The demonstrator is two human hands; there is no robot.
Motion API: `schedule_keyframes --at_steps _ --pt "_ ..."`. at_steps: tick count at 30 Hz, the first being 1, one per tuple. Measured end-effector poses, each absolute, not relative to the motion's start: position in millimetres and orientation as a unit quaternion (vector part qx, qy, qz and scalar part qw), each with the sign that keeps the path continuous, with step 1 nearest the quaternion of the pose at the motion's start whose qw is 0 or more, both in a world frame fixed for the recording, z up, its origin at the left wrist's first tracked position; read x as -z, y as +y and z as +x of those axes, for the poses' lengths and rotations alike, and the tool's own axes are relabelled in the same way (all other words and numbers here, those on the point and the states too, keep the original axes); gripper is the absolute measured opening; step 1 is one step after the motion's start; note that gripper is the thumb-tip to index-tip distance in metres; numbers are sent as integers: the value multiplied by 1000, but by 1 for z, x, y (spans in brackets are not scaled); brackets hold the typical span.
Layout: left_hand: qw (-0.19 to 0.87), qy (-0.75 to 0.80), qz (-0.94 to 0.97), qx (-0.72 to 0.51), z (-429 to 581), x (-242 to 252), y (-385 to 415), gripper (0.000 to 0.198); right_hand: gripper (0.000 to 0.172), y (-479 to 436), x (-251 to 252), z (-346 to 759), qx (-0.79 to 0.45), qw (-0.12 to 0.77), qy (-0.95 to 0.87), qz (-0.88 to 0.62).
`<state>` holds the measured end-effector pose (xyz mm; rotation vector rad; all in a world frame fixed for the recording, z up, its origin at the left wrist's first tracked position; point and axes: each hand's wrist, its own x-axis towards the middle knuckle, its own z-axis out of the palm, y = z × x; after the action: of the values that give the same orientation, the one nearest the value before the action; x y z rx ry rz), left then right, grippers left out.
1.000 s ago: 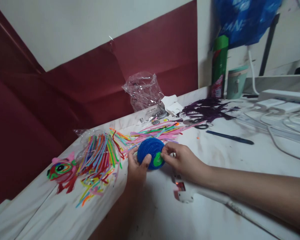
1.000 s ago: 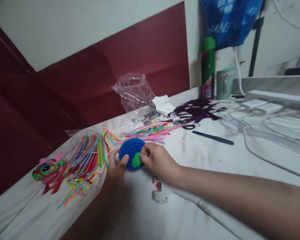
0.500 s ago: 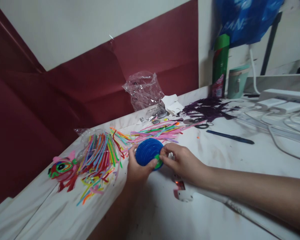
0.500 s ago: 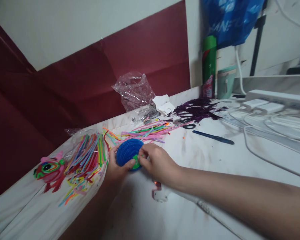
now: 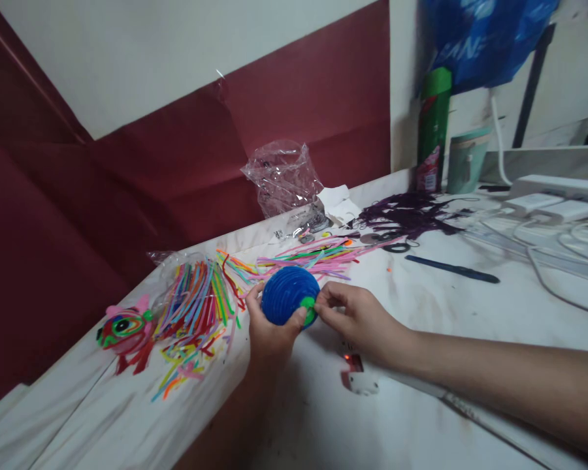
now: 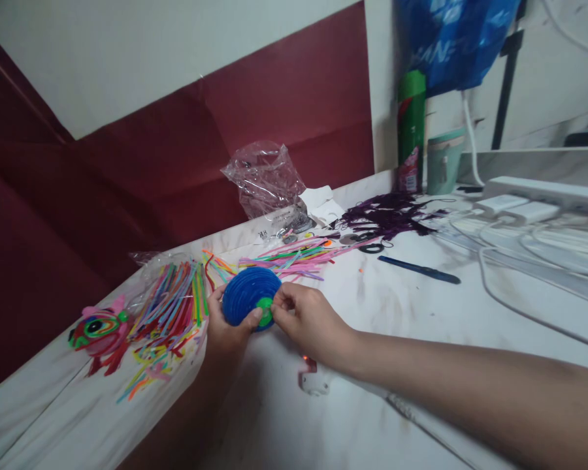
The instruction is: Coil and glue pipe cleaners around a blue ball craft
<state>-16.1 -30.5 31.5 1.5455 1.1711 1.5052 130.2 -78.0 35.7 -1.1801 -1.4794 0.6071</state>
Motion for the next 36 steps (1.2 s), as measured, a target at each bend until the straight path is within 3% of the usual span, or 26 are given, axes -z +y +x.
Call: schedule_keyframes --at_steps 6,12,21,28,36 --pt "376 447 586 -561 -20 -25 -22 79 14 -75 -34 132 -254 541 -625 -502" --pt "389 440 592 -552 -24 -24 -18 67 14 -73 -32 134 -235 527 -643 -503" --pt "332 450 626 -544 -22 -30 -25 74 14 -76 -37 133 -241 532 -639 -501" --pt "324 430 611 -581 -16 -30 -32 75 12 -75 -38 129 -303 570 -591 -483" --pt "338 423 608 -581 -17 -24 -27 81 14 -75 -35 131 -282 568 -604 -484"
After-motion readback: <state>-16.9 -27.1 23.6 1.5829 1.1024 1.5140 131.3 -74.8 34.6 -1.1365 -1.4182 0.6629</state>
